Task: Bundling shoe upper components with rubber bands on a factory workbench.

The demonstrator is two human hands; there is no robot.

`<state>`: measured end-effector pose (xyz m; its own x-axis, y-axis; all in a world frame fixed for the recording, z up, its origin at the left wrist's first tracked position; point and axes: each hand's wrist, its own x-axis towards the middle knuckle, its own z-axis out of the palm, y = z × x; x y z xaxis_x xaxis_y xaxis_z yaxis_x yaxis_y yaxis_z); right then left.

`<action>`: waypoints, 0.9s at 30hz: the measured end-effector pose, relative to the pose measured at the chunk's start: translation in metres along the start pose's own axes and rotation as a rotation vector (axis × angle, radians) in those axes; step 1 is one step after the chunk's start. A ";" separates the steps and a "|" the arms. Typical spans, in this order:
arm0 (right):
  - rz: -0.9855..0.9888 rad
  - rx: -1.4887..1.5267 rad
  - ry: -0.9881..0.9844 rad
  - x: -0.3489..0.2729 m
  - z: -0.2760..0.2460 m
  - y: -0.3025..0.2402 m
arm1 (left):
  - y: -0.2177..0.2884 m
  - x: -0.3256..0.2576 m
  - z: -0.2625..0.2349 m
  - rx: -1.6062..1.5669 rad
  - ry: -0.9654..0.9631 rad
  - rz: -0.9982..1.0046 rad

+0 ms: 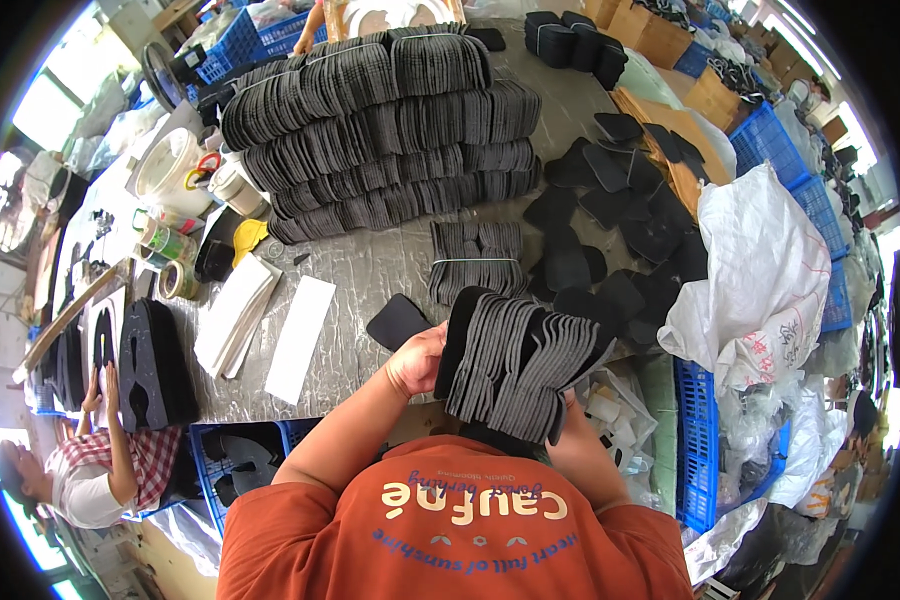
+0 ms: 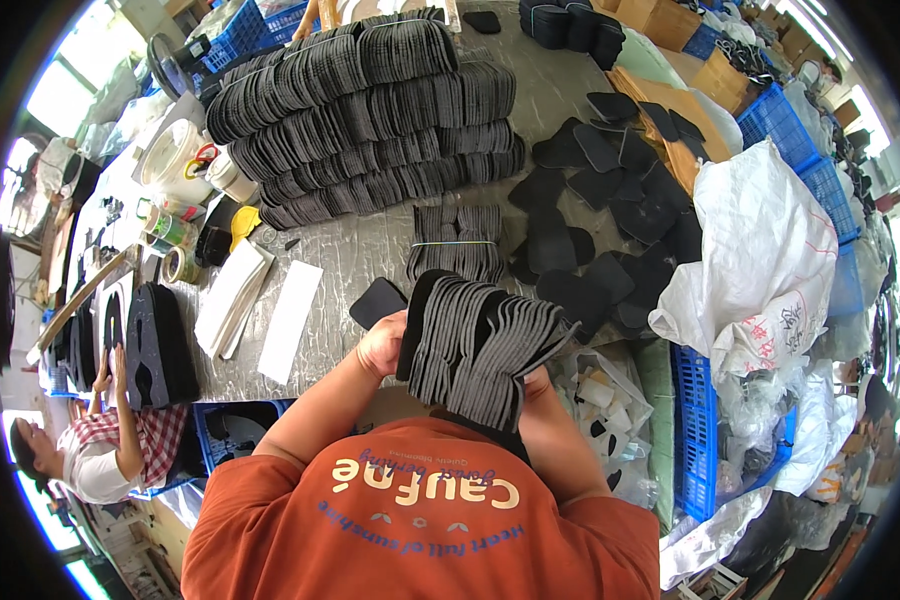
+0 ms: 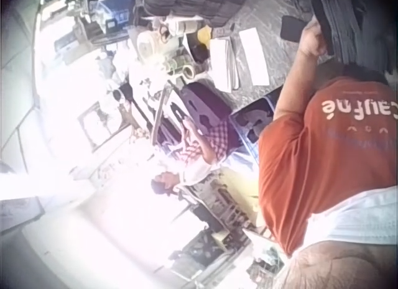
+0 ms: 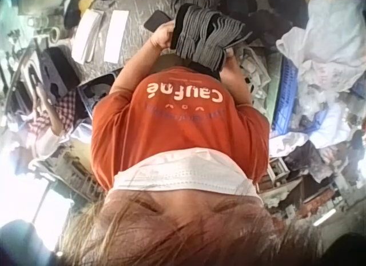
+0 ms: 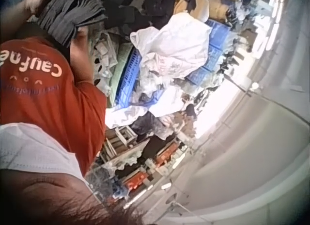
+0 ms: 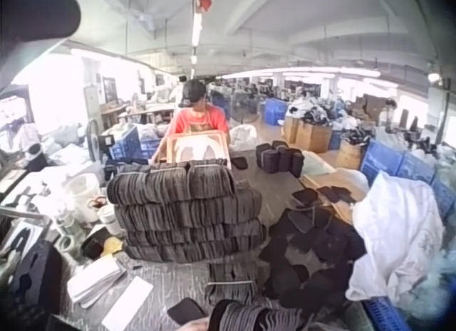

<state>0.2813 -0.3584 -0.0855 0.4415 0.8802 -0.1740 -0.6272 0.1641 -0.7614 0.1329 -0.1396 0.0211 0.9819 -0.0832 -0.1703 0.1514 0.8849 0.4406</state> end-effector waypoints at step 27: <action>0.026 -1.634 -0.197 -0.011 0.102 -0.129 | 0.059 -0.010 0.019 0.528 -0.436 0.155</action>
<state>0.2920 -0.3434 0.0788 0.2786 0.9356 -0.2170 0.7236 -0.3530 -0.5931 0.1341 -0.0949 0.0659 0.9361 -0.2482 0.2492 -0.0670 0.5698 0.8191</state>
